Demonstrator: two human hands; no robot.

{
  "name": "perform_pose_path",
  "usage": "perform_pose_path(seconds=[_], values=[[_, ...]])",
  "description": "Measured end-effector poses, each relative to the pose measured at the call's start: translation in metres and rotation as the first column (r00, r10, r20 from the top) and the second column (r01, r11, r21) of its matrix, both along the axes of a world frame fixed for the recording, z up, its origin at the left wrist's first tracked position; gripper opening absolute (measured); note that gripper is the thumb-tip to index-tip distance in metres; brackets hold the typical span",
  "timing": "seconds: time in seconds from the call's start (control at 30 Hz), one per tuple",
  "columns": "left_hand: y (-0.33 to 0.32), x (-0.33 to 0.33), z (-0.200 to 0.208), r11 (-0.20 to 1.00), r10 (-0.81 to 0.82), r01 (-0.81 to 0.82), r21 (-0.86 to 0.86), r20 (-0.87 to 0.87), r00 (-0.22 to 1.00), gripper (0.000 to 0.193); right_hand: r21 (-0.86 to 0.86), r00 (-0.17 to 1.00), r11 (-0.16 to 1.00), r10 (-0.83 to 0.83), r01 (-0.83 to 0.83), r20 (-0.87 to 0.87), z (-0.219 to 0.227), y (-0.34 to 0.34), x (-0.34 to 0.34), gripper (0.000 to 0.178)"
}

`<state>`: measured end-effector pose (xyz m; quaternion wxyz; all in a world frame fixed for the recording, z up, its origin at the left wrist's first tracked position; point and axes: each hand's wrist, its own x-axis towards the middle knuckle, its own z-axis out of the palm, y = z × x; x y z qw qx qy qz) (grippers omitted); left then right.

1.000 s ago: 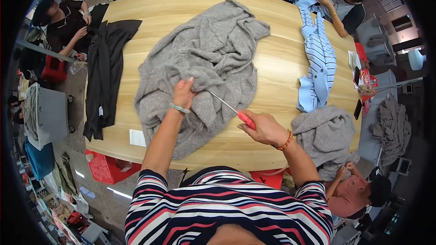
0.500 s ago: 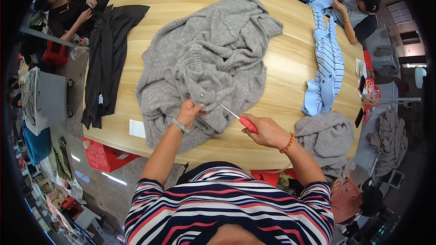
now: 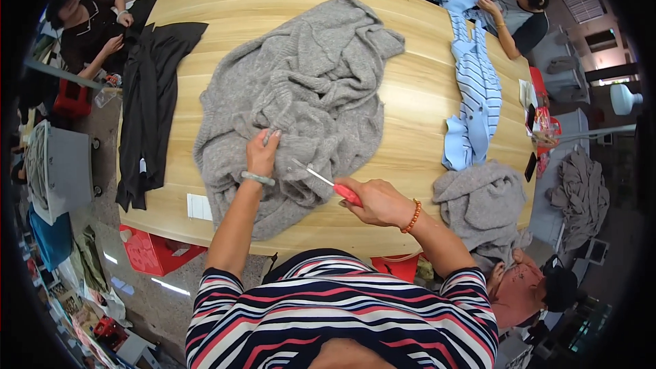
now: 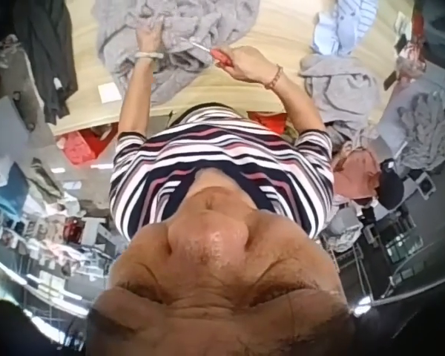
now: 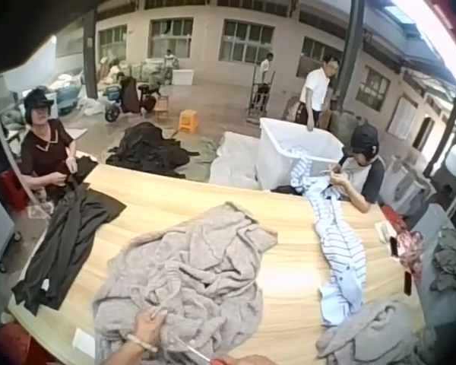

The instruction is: Trimming loose threads from garments using a pair of thread snips at a factory workbench.

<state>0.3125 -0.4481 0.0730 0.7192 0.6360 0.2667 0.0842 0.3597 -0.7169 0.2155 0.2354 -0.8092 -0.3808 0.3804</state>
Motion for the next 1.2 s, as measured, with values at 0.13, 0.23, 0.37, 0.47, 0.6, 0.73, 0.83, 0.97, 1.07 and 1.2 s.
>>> perform_pose_path(seconds=[0.13, 0.23, 0.37, 0.47, 0.6, 0.73, 0.83, 0.97, 1.07, 1.2], values=[[-0.023, -0.026, -0.004, 0.902, 0.103, -0.123, -0.414, -0.07, 0.992, 0.027, -0.036, 0.996, 0.995, 0.091, -0.091, -0.013, 0.01, 0.002, -0.01, 0.043], [-0.033, -0.05, 0.021, 0.899, 0.102, -0.112, -0.423, -0.047, 0.994, 0.028, -0.031, 1.0, 0.999, 0.021, -0.021, 0.011, -0.004, -0.009, -0.012, 0.043], [-0.01, -0.096, 0.054, 0.913, -0.072, 0.03, -0.407, -0.088, 0.994, 0.028, 0.062, 0.967, 0.986, 0.166, -0.157, -0.195, -0.009, -0.017, -0.022, 0.042], [0.076, -0.151, 0.014, 0.821, -0.158, 0.37, 0.434, -0.45, 0.879, 0.027, 0.203, 0.985, 0.977, -0.031, 0.066, -0.17, -0.027, -0.027, -0.018, 0.042], [0.073, -0.123, 0.034, 0.441, 0.107, 0.407, 0.8, -0.497, 0.861, 0.037, 0.145, 0.956, 0.951, -0.25, 0.272, -0.153, -0.033, -0.045, -0.009, 0.042], [0.022, -0.032, 0.051, 0.223, -0.19, 0.086, 0.971, -0.043, 0.981, 0.047, 0.239, 0.959, 0.929, -0.269, 0.282, -0.087, -0.059, -0.057, -0.019, 0.041], [-0.012, 0.037, 0.029, 0.09, -0.387, 0.127, 0.988, -0.083, 0.918, 0.049, 0.214, 0.96, 0.941, -0.234, 0.263, -0.151, -0.066, -0.058, -0.023, 0.041], [-0.05, 0.088, 0.003, -0.075, -0.291, 0.498, 0.864, -0.497, 0.818, 0.054, 0.157, 0.955, 0.942, -0.288, 0.296, -0.068, -0.054, -0.075, -0.042, 0.041], [-0.061, 0.109, -0.009, -0.089, -0.106, 0.621, 0.779, -0.628, 0.771, 0.055, 0.216, 0.928, 0.903, -0.366, 0.371, -0.065, -0.058, -0.094, -0.049, 0.039], [-0.029, 0.121, -0.057, -0.11, -0.088, 0.453, 0.885, -0.463, 0.882, 0.037, 0.092, 0.906, 0.902, -0.417, 0.423, -0.07, -0.062, -0.115, -0.045, 0.041]])
